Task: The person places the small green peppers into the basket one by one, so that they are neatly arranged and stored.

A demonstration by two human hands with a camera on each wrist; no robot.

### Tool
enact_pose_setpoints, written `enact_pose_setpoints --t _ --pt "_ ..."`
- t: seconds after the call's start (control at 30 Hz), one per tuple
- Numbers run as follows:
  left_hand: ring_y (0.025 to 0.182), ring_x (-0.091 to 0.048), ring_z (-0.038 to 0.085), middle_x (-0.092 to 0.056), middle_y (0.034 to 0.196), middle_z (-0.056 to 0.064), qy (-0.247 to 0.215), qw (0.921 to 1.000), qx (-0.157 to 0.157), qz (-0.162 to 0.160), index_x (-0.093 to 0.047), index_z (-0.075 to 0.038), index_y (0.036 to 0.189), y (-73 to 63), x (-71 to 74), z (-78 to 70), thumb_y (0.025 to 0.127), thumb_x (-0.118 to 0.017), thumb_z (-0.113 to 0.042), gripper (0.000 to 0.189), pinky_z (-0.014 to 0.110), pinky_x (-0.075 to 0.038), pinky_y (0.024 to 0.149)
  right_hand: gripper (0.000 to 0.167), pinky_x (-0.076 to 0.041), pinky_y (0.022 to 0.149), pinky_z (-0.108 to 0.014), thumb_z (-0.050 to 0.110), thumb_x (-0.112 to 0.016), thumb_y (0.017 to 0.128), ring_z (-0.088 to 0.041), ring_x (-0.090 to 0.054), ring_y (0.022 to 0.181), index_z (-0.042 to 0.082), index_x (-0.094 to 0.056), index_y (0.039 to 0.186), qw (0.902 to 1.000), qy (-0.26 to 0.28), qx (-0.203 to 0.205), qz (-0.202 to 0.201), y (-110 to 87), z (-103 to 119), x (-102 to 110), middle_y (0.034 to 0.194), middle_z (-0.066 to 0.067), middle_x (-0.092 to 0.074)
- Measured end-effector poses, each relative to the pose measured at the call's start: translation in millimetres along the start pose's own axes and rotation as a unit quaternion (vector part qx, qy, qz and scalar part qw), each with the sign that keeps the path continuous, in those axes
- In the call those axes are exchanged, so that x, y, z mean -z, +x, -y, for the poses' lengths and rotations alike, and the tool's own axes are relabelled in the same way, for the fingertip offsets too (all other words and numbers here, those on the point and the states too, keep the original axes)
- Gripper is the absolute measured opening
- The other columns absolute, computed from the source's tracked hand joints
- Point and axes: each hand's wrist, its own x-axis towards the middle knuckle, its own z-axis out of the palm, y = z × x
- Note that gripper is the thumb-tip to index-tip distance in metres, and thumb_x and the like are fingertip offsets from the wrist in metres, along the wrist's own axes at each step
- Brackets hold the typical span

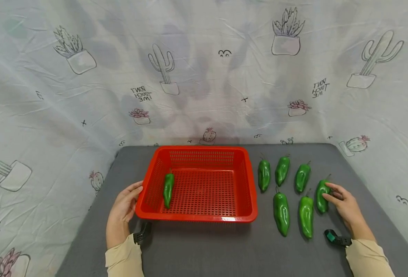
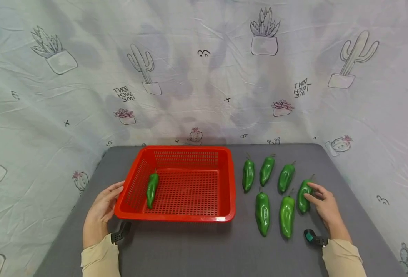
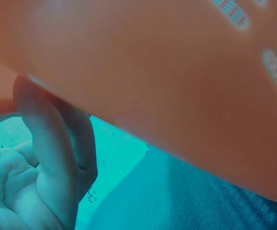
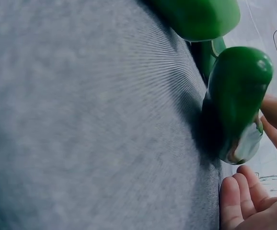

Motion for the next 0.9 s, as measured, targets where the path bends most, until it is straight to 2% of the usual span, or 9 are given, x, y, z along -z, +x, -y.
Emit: enact_pose_setpoints --t 0.2,0.43,0.73,0.9 --pt "0.072 -0.069 0.013 -0.071 0.088 0.002 0.000 1.0000 0.000 -0.002 -0.064 -0.010 0.106 -0.6 -0.8 -0.9 0.099 -0.038 0.003 0.030 0.026 -0.057 0.064 0.062 -0.034 0.091 -0.064 0.040 -0.051 0.096 -0.054 -0.027 0.125 0.013 -0.030 0.148 0.9995 -0.011 0.007 0.030 3.5 2.1 0.5 0.146 -0.034 -0.024" --pt "0.071 -0.069 0.013 -0.072 0.088 0.003 0.002 1.0000 0.001 -0.005 -0.064 -0.009 0.106 -1.3 -2.3 -1.7 0.099 -0.038 0.003 0.029 0.026 -0.058 0.064 0.066 -0.032 0.091 -0.067 0.041 -0.051 0.096 -0.058 -0.026 0.126 0.004 -0.029 0.147 0.9962 -0.047 0.015 0.072 9.4 7.1 4.0 0.148 -0.037 -0.020" --pt "0.072 -0.069 0.013 -0.072 0.087 0.003 0.004 1.0000 -0.002 -0.005 -0.065 -0.010 0.106 -1.1 -2.7 -1.4 0.099 -0.038 0.004 0.031 0.026 -0.057 0.064 0.067 -0.029 0.093 -0.070 0.041 -0.053 0.096 -0.060 -0.025 0.127 0.004 -0.029 0.147 0.9948 -0.044 0.009 0.091 14.8 14.5 5.1 0.148 -0.038 -0.017" --pt "0.072 -0.069 0.013 -0.072 0.087 0.003 0.001 1.0000 0.000 -0.002 -0.065 -0.010 0.106 -1.0 -2.3 -1.6 0.099 -0.038 0.004 0.031 0.026 -0.058 0.064 0.069 -0.030 0.090 -0.070 0.040 -0.054 0.095 -0.061 -0.025 0.125 0.001 -0.028 0.146 0.9927 -0.061 0.007 0.104 16.6 19.1 4.9 0.146 -0.040 -0.017"
